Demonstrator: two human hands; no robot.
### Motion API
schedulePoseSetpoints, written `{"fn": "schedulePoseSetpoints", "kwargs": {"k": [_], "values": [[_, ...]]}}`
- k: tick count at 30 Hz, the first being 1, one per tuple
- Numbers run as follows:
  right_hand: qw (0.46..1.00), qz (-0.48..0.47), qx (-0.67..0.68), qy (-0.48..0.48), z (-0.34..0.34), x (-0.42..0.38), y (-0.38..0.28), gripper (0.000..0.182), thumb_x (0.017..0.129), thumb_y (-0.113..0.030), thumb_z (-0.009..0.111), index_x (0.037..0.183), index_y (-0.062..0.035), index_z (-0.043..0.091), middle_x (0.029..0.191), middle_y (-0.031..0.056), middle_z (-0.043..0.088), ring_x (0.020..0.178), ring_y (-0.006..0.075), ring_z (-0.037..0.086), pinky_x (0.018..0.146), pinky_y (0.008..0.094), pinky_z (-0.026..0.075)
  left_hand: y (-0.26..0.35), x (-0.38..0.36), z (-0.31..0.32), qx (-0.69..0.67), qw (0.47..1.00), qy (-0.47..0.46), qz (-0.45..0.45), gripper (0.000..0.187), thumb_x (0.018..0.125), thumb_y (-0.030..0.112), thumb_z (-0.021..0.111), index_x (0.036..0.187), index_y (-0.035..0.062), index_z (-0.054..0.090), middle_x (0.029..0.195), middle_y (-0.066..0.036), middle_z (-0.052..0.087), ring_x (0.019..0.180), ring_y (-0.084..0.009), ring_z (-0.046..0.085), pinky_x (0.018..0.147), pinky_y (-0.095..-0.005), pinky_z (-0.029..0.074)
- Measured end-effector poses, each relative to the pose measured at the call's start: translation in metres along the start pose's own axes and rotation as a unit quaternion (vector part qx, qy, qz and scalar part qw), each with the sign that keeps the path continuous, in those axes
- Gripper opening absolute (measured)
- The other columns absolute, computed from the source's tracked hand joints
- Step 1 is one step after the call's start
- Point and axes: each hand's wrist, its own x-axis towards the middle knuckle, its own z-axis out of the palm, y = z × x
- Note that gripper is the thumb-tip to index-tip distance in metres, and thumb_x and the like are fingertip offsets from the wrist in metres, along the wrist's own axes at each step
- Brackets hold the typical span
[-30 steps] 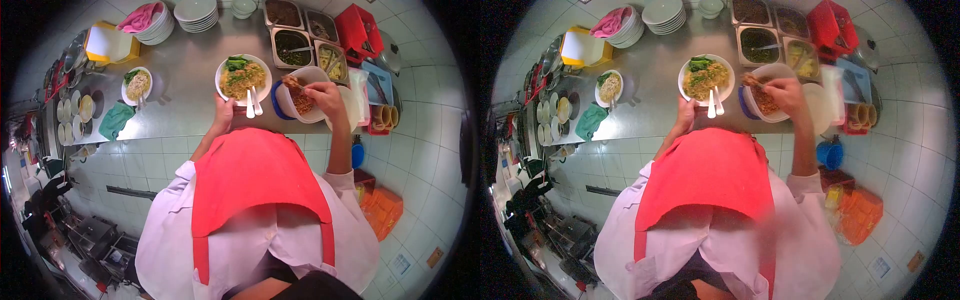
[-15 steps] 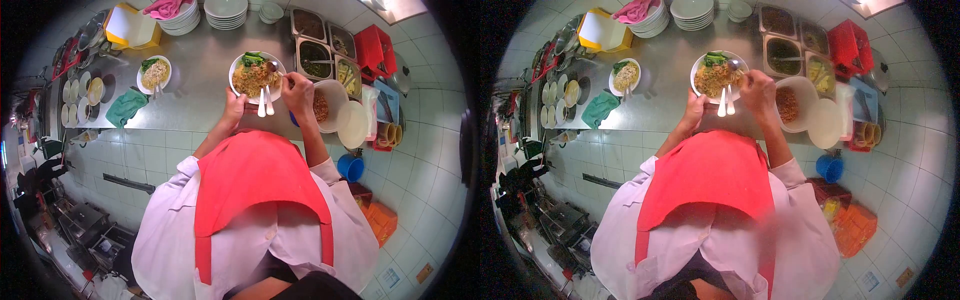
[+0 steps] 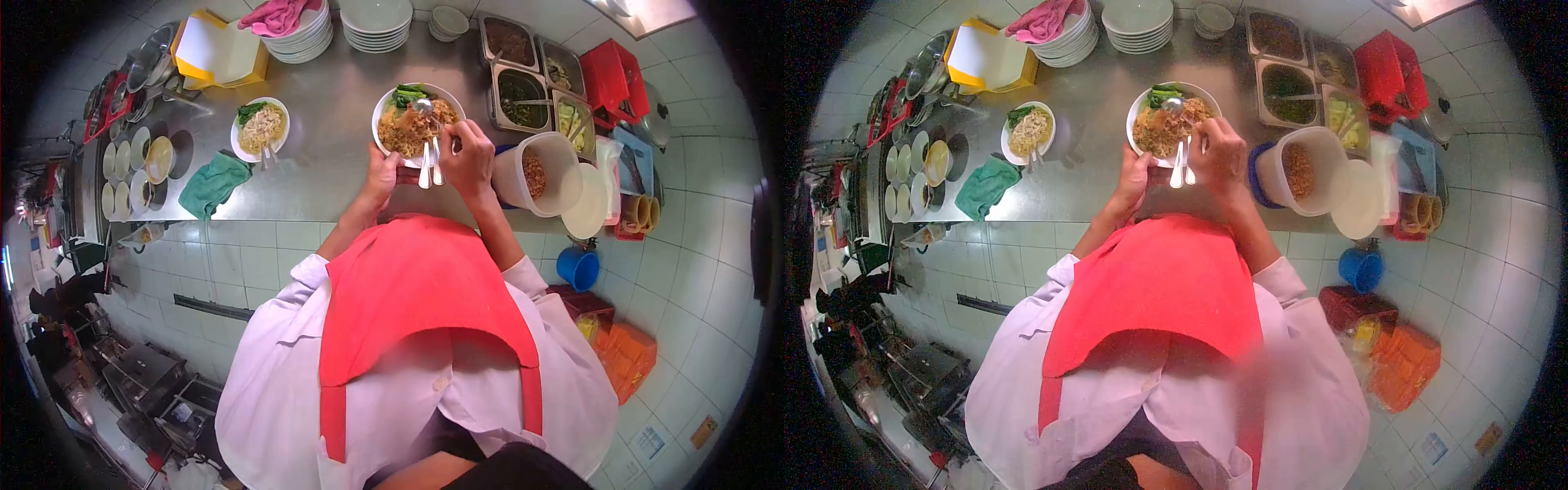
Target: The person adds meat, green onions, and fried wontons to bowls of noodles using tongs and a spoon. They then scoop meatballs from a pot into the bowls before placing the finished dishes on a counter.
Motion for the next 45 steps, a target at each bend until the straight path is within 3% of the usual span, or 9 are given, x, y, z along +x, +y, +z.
{"fn": "schedulePoseSetpoints", "kwargs": {"k": [8,16,18,21,24,30,37,40,45], "values": [[0.966,0.198,-0.114,0.122,-0.101,-0.002,0.050,0.013,0.077,-0.015,0.060,0.072,-0.0033,0.063,0.066,0.0155,0.062,0.059,0.0296,0.060,0.058,0.0374,0.047,-0.011,0.023,-0.017,-0.013,0.999,-0.029,0.003,0.041,0.080,0.007,0.041,0.115,0.0077,0.021,0.098,-0.020,0.053,0.068,-0.0281,0.065,0.053,-0.0350,0.058],[0.907,0.246,-0.251,-0.232,-0.159,-0.043,0.136,0.021,0.072,-0.016,0.057,0.079,0.0015,0.066,0.077,0.0256,0.061,0.074,0.0415,0.059,0.070,0.0456,0.046,-0.028,0.034,-0.073,0.063,0.991,0.116,-0.025,0.044,0.078,0.006,0.043,0.118,0.0093,0.024,0.093,-0.017,0.053,0.063,-0.0280,0.064,0.047,-0.0375,0.057],[0.895,0.286,-0.225,-0.258,-0.154,-0.043,0.154,0.022,0.070,-0.016,0.058,0.076,0.0020,0.067,0.074,0.0238,0.062,0.072,0.0379,0.062,0.069,0.0424,0.048,-0.034,0.035,-0.088,0.148,0.975,0.153,0.062,0.049,0.077,0.009,0.046,0.123,0.0032,0.033,0.106,-0.014,0.049,0.087,-0.0233,0.059,0.055,-0.0353,0.056],[0.872,0.289,-0.251,-0.306,-0.156,-0.040,0.191,0.019,0.069,-0.016,0.061,0.072,0.0013,0.068,0.070,0.0202,0.065,0.069,0.0317,0.065,0.068,0.0391,0.049,-0.084,0.066,-0.138,0.228,0.942,0.152,0.193,0.049,0.079,0.006,0.045,0.127,0.0049,0.035,0.108,-0.012,0.052,0.077,-0.0179,0.061,0.060,-0.0304,0.055],[0.888,0.289,-0.255,-0.249,-0.161,0.005,0.118,0.020,0.069,-0.018,0.066,0.072,0.0018,0.068,0.069,0.0196,0.065,0.068,0.0312,0.064,0.069,0.0389,0.049,-0.051,0.048,-0.122,0.084,0.985,0.141,0.055,0.054,0.079,0.006,0.048,0.131,0.0015,0.035,0.115,-0.010,0.054,0.104,-0.0184,0.053,0.091,-0.0310,0.045],[0.912,0.257,-0.295,-0.126,-0.140,0.059,0.073,0.027,0.074,-0.024,0.069,0.083,0.0016,0.066,0.073,0.0151,0.066,0.068,0.0276,0.064,0.066,0.0367,0.048,0.048,0.010,-0.154,0.224,0.969,0.092,-0.054,0.031,0.083,0.012,0.054,0.112,0.0004,0.054,0.079,-0.012,0.064,0.058,-0.0143,0.061,0.046,-0.0253,0.048],[0.950,0.252,-0.127,-0.132,0.003,0.093,-0.075,0.025,0.077,-0.021,0.069,0.090,0.0015,0.066,0.076,0.0141,0.067,0.072,0.0211,0.065,0.068,0.0317,0.050,0.218,0.065,-0.382,0.202,0.850,0.399,0.278,0.008,0.078,0.006,0.054,0.084,0.0005,0.057,0.064,-0.010,0.061,0.055,-0.0168,0.060,0.050,-0.0290,0.048],[0.959,0.210,-0.043,-0.186,0.088,0.103,-0.130,0.025,0.077,-0.017,0.070,0.093,0.0018,0.065,0.078,0.0133,0.067,0.074,0.0180,0.064,0.067,0.0300,0.050,0.270,0.117,-0.462,0.402,0.706,0.498,0.302,0.018,0.073,0.009,0.060,0.088,0.0003,0.057,0.075,-0.018,0.062,0.075,-0.0322,0.063,0.068,-0.0402,0.050],[0.958,0.114,0.025,-0.263,0.180,0.142,-0.249,0.025,0.077,-0.012,0.069,0.097,0.0010,0.063,0.087,0.0130,0.065,0.078,0.0189,0.064,0.067,0.0299,0.052,0.310,0.186,-0.531,0.468,0.679,0.495,0.272,0.028,0.069,0.015,0.065,0.094,0.0027,0.059,0.086,-0.021,0.063,0.087,-0.0387,0.059,0.079,-0.0455,0.047]]}}
